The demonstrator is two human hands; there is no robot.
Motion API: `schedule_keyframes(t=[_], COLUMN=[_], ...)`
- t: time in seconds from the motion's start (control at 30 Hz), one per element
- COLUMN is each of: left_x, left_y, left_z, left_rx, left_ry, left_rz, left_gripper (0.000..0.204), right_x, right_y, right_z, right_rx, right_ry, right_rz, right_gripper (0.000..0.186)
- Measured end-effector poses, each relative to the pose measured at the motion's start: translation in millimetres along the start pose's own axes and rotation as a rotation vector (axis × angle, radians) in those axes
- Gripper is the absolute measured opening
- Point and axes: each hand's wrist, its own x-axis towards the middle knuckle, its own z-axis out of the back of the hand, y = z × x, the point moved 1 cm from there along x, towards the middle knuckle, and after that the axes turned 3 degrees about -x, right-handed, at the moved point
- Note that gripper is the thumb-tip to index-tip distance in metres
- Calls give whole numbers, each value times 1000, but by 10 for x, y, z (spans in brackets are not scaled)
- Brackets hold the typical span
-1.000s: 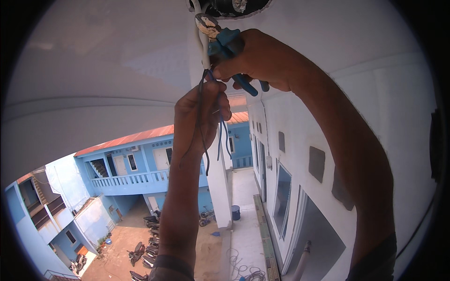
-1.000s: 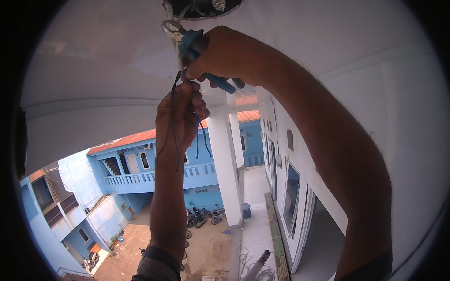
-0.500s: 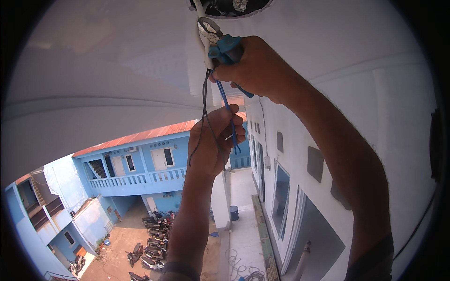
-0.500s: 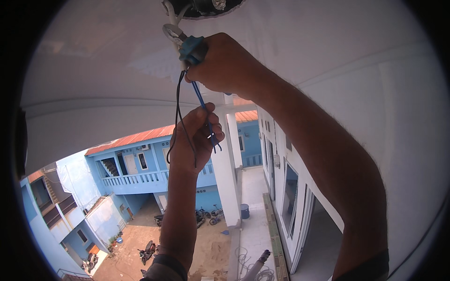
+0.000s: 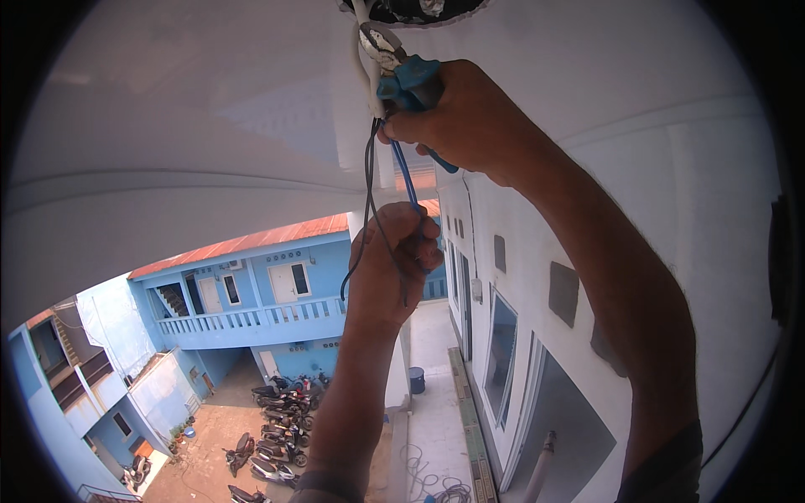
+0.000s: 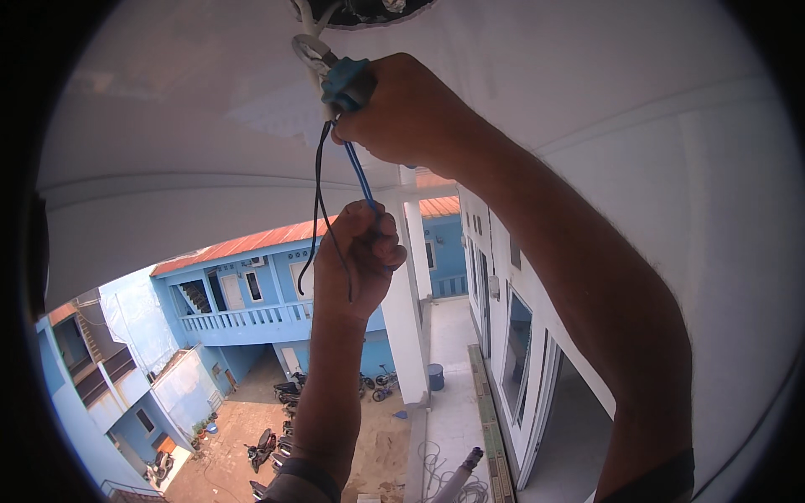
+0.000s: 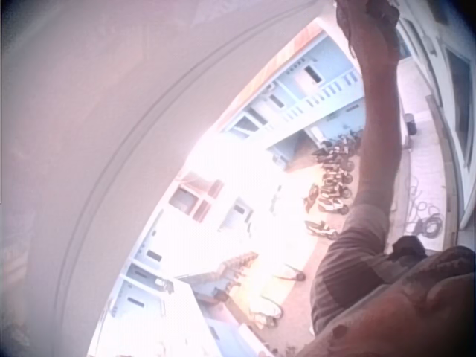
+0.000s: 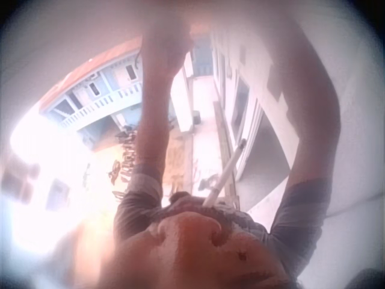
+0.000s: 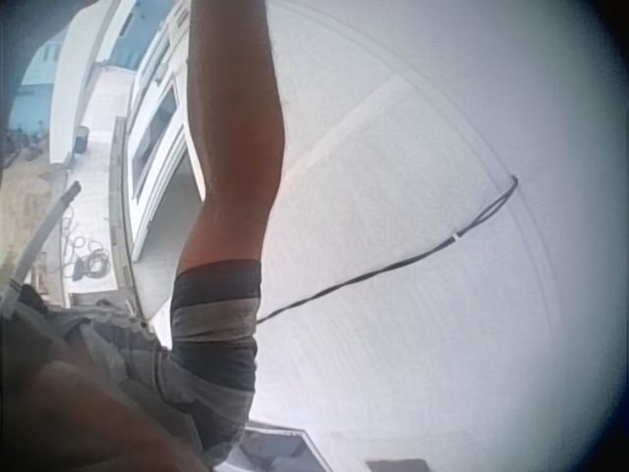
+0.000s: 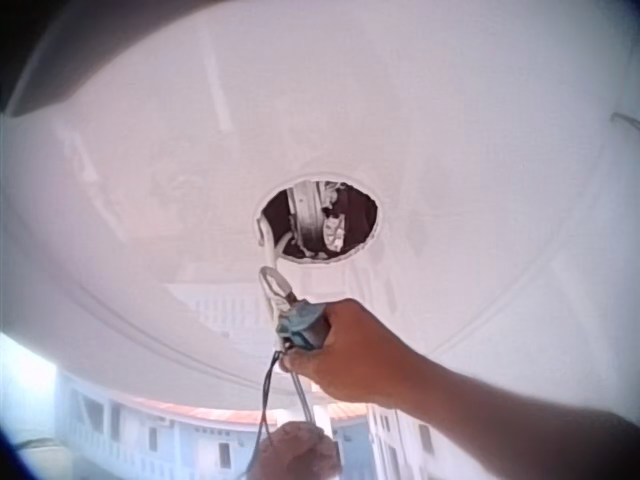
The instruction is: The person strips the outer sheathing and inner insulation from electrical wires protruding from a ceiling hole using pliers. They then twist the exposed copper strands and connect them to the terminals of a white circular light fixture.
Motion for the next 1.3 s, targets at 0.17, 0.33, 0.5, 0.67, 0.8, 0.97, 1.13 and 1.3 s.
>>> schedule_keyframes(t=[0.17, 0.33, 0.5, 0.67, 0.8, 0.97, 1.13, 1.3], left_x=[44, 71, 6, 20, 3, -23, 10, -2], left_y=[6, -8, -75, 15, 3, -37, -29, -33], left_z=[28, 52, 141, 113, 117, 132, 116, 146], left_rx=[6, 120, 124, 123, 178, 132, 170, 125], left_ry=[12, -59, -65, -42, -51, -46, -15, 48], left_rz=[-49, -156, -200, -173, -193, -219, -232, -240], left_gripper=[9, 10, 9, 9, 6, 8, 4, 5], right_x=[22, -171, -1036, -2476, -2442, -1689, -1106, -871], right_y=[-19, -230, -1033, -2092, -2022, -1286, -732, -576], right_z=[-11, 62, 87, -43, -59, -19, 0, -44], right_rx=[-44, -14, 216, 156, 255, 304, 175, -202], right_ry=[-31, -189, 88, 419, 370, 244, 330, 323], right_rz=[25, 67, -674, -1140, -1089, -780, -549, -190], right_gripper=[29, 33, 27, 24, 30, 35, 34, 31])
